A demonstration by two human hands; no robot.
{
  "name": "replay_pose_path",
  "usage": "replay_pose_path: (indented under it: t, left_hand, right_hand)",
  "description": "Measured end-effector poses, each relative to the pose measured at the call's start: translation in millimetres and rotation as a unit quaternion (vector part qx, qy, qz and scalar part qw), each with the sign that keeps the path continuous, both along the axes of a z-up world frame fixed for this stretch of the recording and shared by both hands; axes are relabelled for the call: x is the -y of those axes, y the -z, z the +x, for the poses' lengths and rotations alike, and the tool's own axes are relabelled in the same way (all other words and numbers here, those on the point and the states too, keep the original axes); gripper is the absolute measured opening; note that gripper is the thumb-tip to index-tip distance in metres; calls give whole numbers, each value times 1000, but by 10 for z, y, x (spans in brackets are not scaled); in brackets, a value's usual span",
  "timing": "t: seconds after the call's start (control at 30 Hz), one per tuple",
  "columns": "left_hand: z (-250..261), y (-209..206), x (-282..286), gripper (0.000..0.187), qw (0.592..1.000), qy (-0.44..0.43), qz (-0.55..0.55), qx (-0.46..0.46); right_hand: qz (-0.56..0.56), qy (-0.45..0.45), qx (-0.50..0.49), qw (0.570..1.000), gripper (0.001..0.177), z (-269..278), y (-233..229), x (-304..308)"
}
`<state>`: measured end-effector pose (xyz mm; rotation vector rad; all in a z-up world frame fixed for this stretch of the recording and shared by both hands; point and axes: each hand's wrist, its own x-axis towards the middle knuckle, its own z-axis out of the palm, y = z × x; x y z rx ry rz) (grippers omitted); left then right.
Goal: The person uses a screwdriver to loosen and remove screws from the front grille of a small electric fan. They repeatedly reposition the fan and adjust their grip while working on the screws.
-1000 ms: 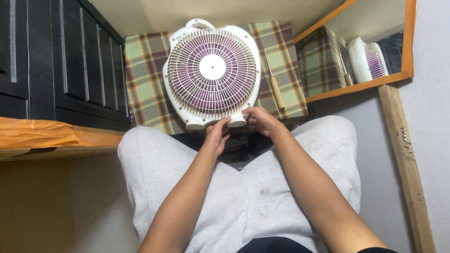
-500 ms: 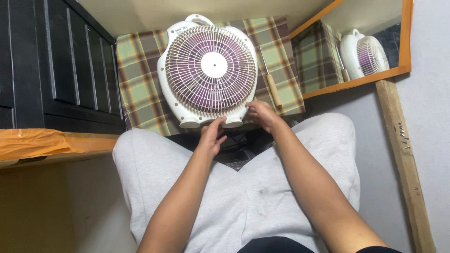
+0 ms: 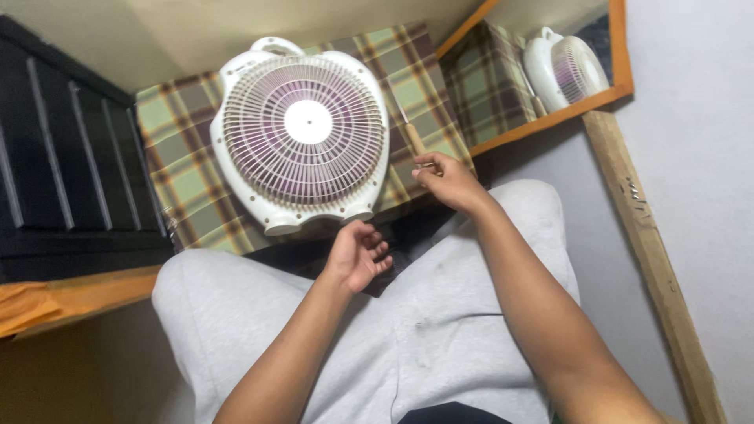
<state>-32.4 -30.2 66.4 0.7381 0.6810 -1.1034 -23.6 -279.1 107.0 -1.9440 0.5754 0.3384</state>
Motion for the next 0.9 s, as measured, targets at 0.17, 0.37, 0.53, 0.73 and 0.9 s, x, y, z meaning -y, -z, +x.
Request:
replay_pose_path:
  t: [0.17, 0.37, 0.53, 0.73, 0.9]
  left_hand:
    - [-41, -200, 258, 16, 981, 139, 36, 127]
    - [43, -142, 280, 21, 896, 172, 168, 373]
    - [62, -187, 266, 24, 885, 182, 171, 393]
    - [94, -287, 241, 27, 871, 162, 166, 434]
    - [143, -360, 251, 26, 870, 159, 134, 447]
  right_hand:
    - [-204, 30, 28, 978, 59, 1, 224, 168]
    - [-263, 7, 0, 965, 65, 120, 724, 162]
    - [-235, 22, -60, 970, 51, 204, 809, 174]
    - [-207, 7, -43, 977, 52, 147, 647, 152]
    - [-118, 60, 10, 991, 42, -24, 133, 146]
